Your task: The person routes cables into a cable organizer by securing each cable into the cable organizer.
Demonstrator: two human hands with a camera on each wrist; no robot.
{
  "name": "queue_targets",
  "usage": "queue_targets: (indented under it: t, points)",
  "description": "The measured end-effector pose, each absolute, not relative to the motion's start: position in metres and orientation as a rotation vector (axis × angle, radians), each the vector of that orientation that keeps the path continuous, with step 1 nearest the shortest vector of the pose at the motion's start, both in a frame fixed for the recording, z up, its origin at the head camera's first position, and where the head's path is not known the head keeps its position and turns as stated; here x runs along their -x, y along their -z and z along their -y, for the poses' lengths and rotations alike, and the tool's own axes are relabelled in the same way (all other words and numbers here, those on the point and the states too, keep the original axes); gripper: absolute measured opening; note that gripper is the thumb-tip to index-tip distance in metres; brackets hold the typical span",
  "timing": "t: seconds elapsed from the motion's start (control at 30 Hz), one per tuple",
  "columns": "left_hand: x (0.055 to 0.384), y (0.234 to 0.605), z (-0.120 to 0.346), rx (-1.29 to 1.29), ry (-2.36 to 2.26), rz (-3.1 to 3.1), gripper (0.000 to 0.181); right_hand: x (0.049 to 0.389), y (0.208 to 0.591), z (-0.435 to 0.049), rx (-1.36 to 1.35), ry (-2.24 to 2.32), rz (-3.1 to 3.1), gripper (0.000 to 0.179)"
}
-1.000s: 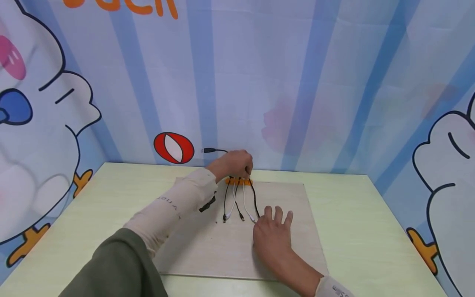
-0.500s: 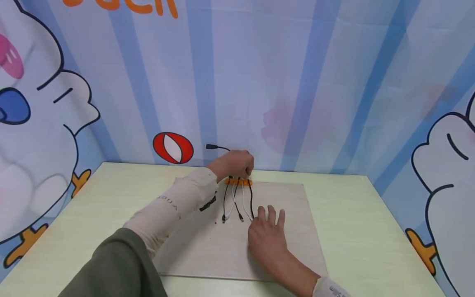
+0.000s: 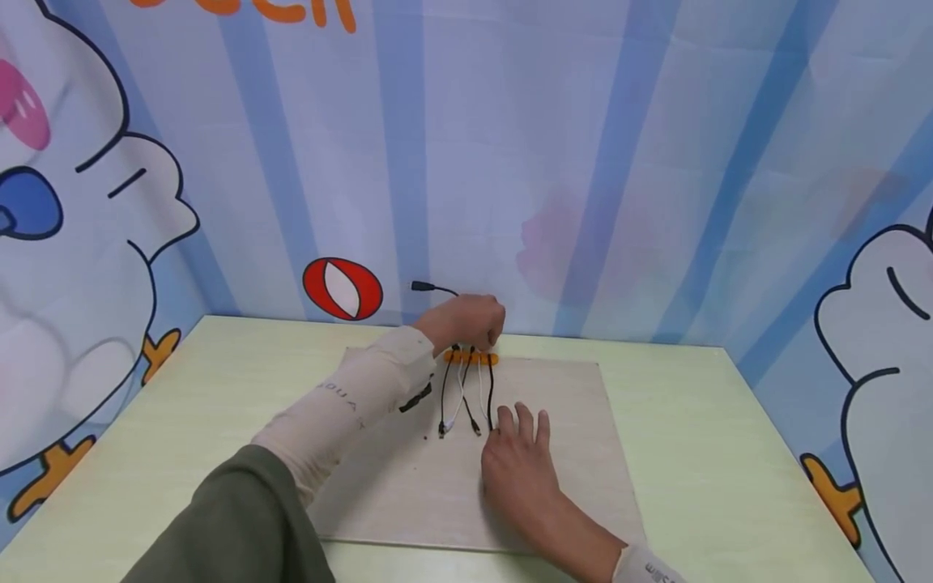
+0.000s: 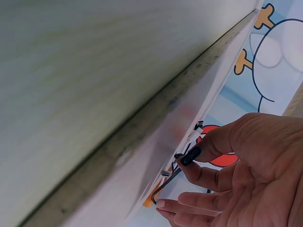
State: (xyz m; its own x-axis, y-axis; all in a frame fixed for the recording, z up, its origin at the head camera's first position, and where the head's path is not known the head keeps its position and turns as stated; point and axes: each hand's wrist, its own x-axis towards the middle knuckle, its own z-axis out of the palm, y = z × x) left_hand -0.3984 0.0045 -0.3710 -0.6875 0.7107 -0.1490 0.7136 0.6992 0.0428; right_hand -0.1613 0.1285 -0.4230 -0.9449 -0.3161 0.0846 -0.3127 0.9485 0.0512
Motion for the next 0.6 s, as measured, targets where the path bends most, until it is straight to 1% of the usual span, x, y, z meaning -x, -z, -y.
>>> queue_targets:
  t: [0.1,0.13,0.2,0.23,0.3,0.43,0.5,0.6]
  points:
    - [0.398,0.370,-0.005,-1.120,-0.019,-2.761,0.014,0.162,0.424,-0.128,-0.492,0.051,3.015,0.027]
    - [0.398,0.371,-0.005,-1.101,-0.041,-2.763,0.010,0.162,0.424,-0.128,-0.495,0.051,3.017,0.027]
    - [0.399,0.371,-0.005,-1.062,-0.080,-2.767,0.006,0.162,0.425,-0.128,-0.500,0.052,3.019,0.026]
    - [0.400,0.372,-0.006,-1.055,-0.095,-2.766,0.007,0.162,0.425,-0.127,-0.503,0.052,3.017,0.026]
    - [0.408,0.376,-0.008,-1.043,-0.116,-2.753,0.017,0.162,0.426,-0.127,-0.507,0.050,3.012,0.026]
    - [0.415,0.375,-0.016,-1.059,-0.088,-2.713,0.028,0.163,0.427,-0.128,-0.513,0.038,3.002,0.026]
    - [0.414,0.371,-0.019,-1.040,-0.058,-2.699,0.027,0.163,0.427,-0.129,-0.519,0.032,3.000,0.026]
    - [0.422,0.376,-0.023,-1.006,-0.030,-2.698,0.025,0.164,0.427,-0.129,-0.530,0.034,2.998,0.026]
